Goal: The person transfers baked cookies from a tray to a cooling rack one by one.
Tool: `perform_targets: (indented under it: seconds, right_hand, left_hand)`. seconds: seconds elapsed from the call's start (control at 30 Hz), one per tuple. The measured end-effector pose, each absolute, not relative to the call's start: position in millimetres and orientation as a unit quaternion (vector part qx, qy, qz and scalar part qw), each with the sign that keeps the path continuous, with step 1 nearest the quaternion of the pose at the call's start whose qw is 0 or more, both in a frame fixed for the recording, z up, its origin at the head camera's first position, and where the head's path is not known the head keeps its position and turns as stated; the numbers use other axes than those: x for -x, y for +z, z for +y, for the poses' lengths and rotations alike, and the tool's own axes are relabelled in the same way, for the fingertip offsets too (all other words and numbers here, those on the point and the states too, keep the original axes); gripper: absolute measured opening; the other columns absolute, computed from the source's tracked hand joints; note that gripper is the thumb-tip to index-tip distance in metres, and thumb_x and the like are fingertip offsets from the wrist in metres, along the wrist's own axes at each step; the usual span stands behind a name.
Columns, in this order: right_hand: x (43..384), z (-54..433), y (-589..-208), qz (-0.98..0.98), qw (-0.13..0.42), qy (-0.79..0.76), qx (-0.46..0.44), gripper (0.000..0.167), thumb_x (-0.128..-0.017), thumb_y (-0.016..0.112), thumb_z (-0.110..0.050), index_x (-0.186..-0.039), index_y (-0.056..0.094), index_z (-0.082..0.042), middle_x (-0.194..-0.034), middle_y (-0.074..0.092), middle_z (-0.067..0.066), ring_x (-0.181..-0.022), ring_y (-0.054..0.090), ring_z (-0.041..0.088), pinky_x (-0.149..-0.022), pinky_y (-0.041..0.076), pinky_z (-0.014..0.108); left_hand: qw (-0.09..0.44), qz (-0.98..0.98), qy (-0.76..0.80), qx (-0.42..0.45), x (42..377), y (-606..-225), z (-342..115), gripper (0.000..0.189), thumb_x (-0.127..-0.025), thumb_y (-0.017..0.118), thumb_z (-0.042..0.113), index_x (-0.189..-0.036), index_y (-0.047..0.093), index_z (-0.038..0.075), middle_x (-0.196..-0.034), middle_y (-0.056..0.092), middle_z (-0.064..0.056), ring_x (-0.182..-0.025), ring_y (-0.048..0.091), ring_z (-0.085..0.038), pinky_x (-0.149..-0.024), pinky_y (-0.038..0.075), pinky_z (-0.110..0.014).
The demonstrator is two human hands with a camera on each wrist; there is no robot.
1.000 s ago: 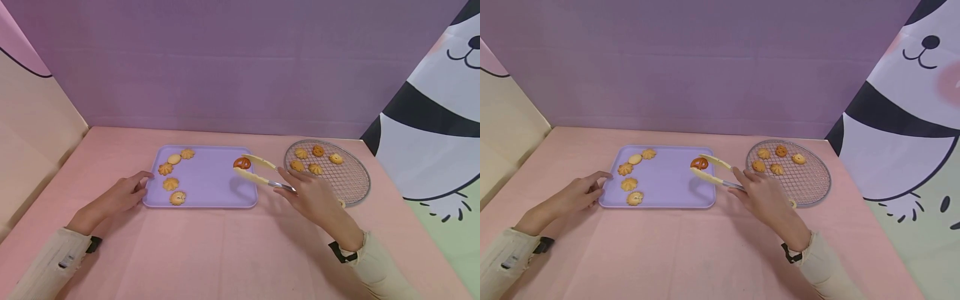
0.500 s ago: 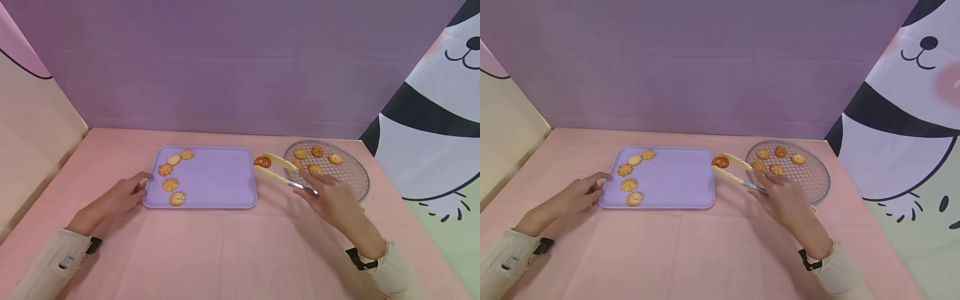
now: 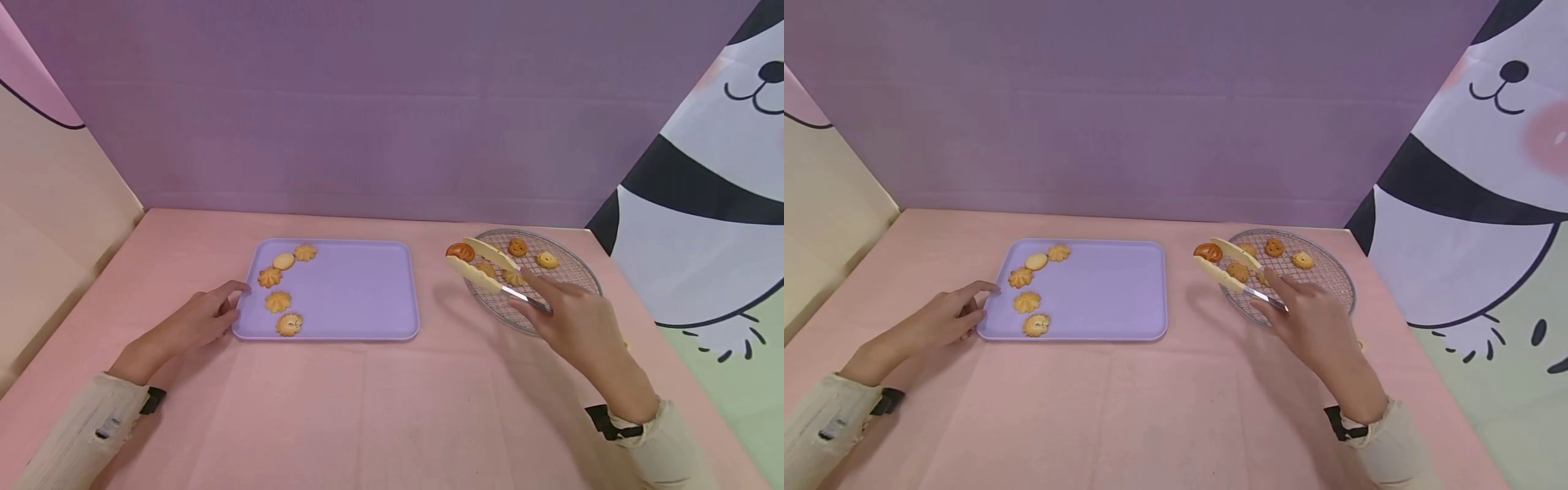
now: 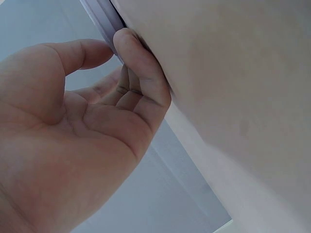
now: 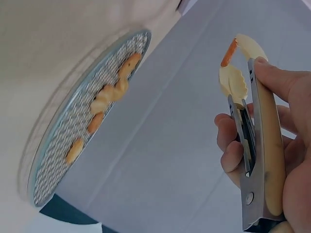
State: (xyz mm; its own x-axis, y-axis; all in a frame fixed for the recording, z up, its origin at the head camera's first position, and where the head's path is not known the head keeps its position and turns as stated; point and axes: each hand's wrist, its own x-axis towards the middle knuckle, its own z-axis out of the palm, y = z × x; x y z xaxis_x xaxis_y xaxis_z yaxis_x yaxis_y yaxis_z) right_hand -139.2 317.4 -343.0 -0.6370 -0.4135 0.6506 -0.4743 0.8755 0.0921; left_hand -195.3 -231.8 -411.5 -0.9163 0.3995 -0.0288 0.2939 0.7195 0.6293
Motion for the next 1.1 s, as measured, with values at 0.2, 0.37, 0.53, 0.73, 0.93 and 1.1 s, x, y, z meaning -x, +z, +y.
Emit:
perform_targets:
  seconds: [0.2,0.37,0.53,0.73,0.93,1.1]
  right_hand:
    - [144.8,335.9,-342.6,-0.912,0.349,0.036,-0.211,0.049,-0.074,0.084,-0.025,-0.117,0.072,-0.004,-0.081,0.072,0.019,-0.047,0.052,0.022,-0.039,0.032,0.033]
    - [148.5,354.4,-346.4,-0.924,0.335,0.037,-0.18,0.049,-0.075,0.084,-0.024,-0.118,0.072,-0.003,-0.062,0.064,0.014,-0.045,0.04,0.016,-0.039,0.029,0.034]
    - [151.1,372.7,-353.7,-0.932,0.321,0.043,-0.162,0.049,-0.076,0.084,-0.025,-0.117,0.071,0.0,-0.068,0.067,0.02,-0.046,0.051,0.022,-0.04,0.038,0.043]
    - [152.5,394.8,-360.7,-0.952,0.28,0.037,-0.115,0.052,-0.081,0.082,-0.029,-0.12,0.069,0.001,-0.05,0.054,0.01,-0.043,0.044,0.021,-0.037,0.031,0.036]
    - [150.5,415.5,-366.5,-0.968,0.239,0.041,-0.073,0.053,-0.086,0.077,-0.034,-0.123,0.066,0.002,-0.048,0.049,0.005,-0.044,0.045,0.024,-0.039,0.029,0.034]
    - [150.6,425.3,-371.9,-0.975,0.21,0.049,-0.056,0.053,-0.088,0.075,-0.034,-0.123,0.065,0.005,-0.056,0.057,0.014,-0.047,0.041,0.022,-0.04,0.026,0.033]
  left_hand:
    - [0.08,0.924,0.323,-0.188,195.4,-412.5,-231.4,0.043,-0.098,0.054,0.003,-0.14,0.044,-0.001,-0.074,0.051,-0.004,-0.062,0.051,-0.016,-0.054,0.042,-0.025]
    - [0.084,0.924,0.324,-0.185,195.7,-413.3,-231.2,0.043,-0.098,0.054,0.004,-0.14,0.044,-0.001,-0.075,0.051,-0.004,-0.062,0.051,-0.016,-0.055,0.043,-0.026]
    - [0.086,0.925,0.324,-0.178,195.2,-411.9,-230.5,0.044,-0.099,0.054,0.004,-0.141,0.044,0.0,-0.076,0.052,-0.005,-0.063,0.052,-0.016,-0.056,0.043,-0.026]
    - [0.091,0.925,0.327,-0.174,194.1,-411.2,-230.0,0.044,-0.099,0.054,0.005,-0.142,0.043,0.0,-0.077,0.052,-0.005,-0.064,0.052,-0.016,-0.056,0.044,-0.025]
    - [0.093,0.925,0.325,-0.171,194.7,-412.4,-231.1,0.045,-0.1,0.054,0.006,-0.142,0.043,0.002,-0.078,0.052,-0.005,-0.064,0.052,-0.016,-0.056,0.044,-0.025]
    - [0.085,0.926,0.322,-0.18,195.1,-411.8,-230.9,0.044,-0.099,0.054,0.005,-0.142,0.043,0.001,-0.076,0.052,-0.005,-0.063,0.052,-0.015,-0.056,0.043,-0.025]
